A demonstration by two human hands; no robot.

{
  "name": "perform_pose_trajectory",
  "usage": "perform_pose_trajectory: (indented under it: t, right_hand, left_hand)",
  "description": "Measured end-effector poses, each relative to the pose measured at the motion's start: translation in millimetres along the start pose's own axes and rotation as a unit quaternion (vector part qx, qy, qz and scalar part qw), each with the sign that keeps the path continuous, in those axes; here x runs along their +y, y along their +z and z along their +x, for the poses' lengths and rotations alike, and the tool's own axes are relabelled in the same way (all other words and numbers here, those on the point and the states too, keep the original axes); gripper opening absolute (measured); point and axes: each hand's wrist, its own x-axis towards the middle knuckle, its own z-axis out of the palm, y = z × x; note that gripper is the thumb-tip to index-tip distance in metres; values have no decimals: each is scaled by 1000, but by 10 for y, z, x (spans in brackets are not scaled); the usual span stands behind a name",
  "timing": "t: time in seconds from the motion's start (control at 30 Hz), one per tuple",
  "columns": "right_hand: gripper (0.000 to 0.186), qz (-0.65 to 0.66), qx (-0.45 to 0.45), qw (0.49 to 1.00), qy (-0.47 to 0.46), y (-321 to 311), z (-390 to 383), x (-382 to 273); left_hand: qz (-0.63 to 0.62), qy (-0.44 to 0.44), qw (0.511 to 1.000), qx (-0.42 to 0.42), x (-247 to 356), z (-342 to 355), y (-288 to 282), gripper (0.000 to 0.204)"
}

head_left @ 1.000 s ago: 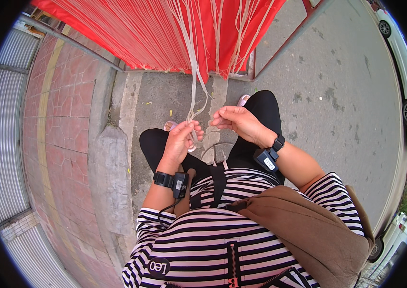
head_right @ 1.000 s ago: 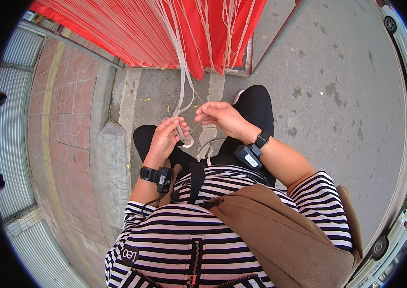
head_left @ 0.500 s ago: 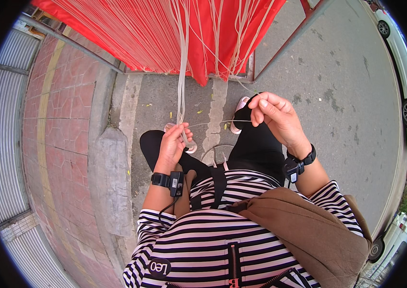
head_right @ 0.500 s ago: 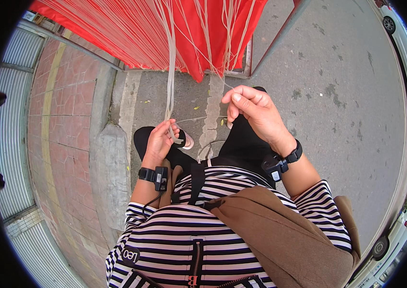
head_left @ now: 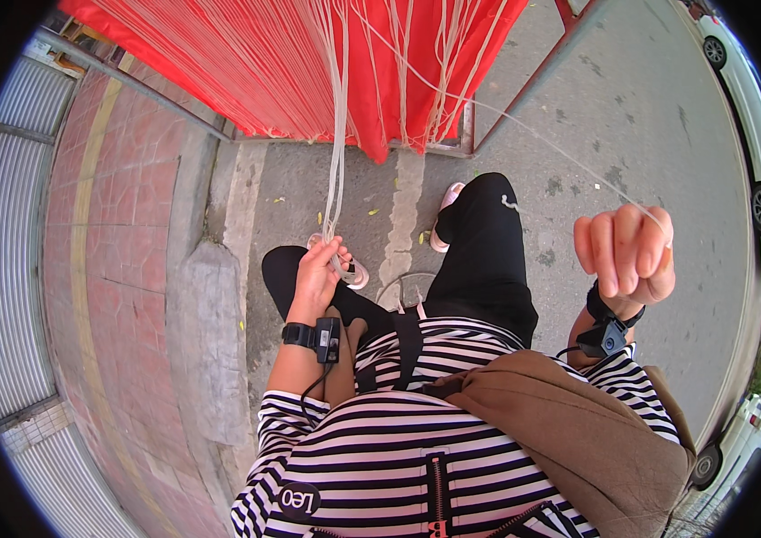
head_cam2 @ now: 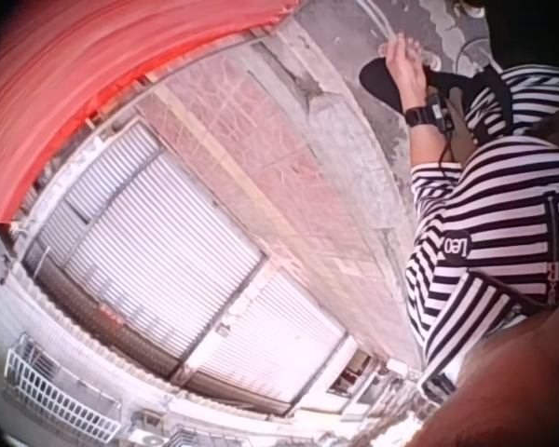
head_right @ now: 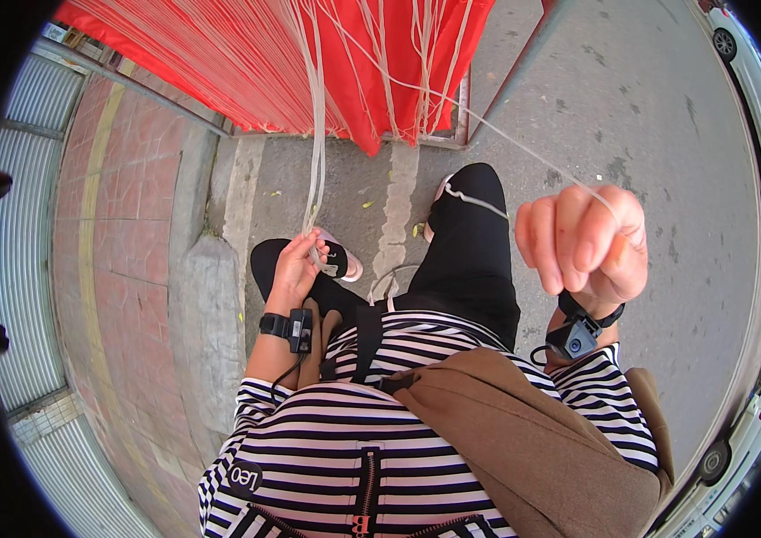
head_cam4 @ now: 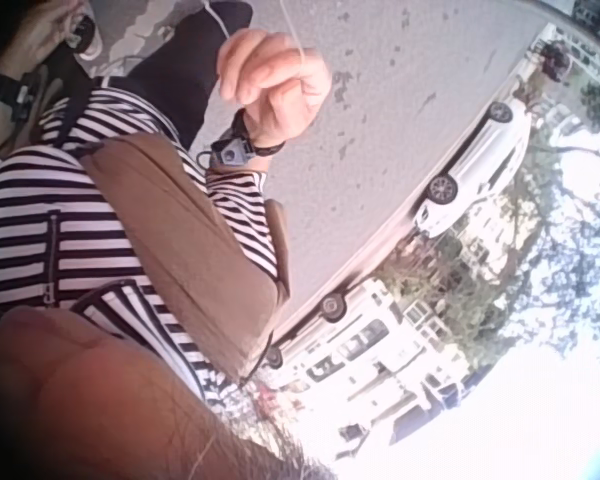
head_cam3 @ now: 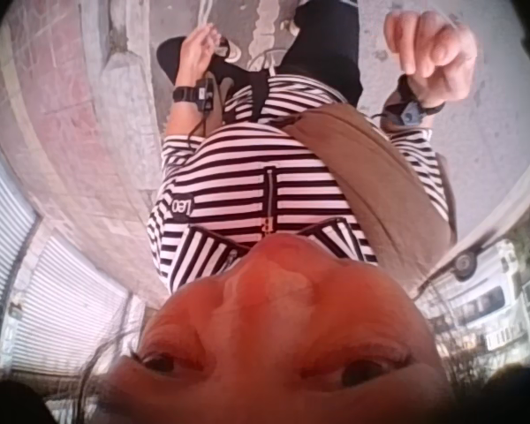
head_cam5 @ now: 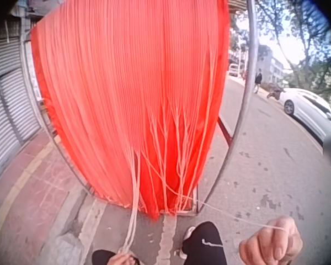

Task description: The person sits on a sidewalk and repeatedly unties and reties small white cords attached to a red net. They separate strands, pull them through loops, and tighten knots by hand. The net remains draped over a nearby structure throughout the clip.

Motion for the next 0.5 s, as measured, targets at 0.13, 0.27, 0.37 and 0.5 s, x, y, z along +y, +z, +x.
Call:
perform_pose_trajectory:
  t: [0.13,0.27,0.37,0.5]
  right_hand:
    - [15,80,-159,984,-8,-103,117,-145]
    - [23,-29,-40,997,56,-57,-14,117]
    - [22,-147,22,960,238,-244,-39,442]
    - [21,-227,91,897,368,-561,-184,1198]
  left_hand:
    - [-12,-2,1000,-2,-25,10,-33,17]
    - [-22,-1,1000,-8,-13,-12,23,17]
    - [-13,8,999,-40,21,-43,90,17]
    - [-12,19,998,-66,68,-97,173,17]
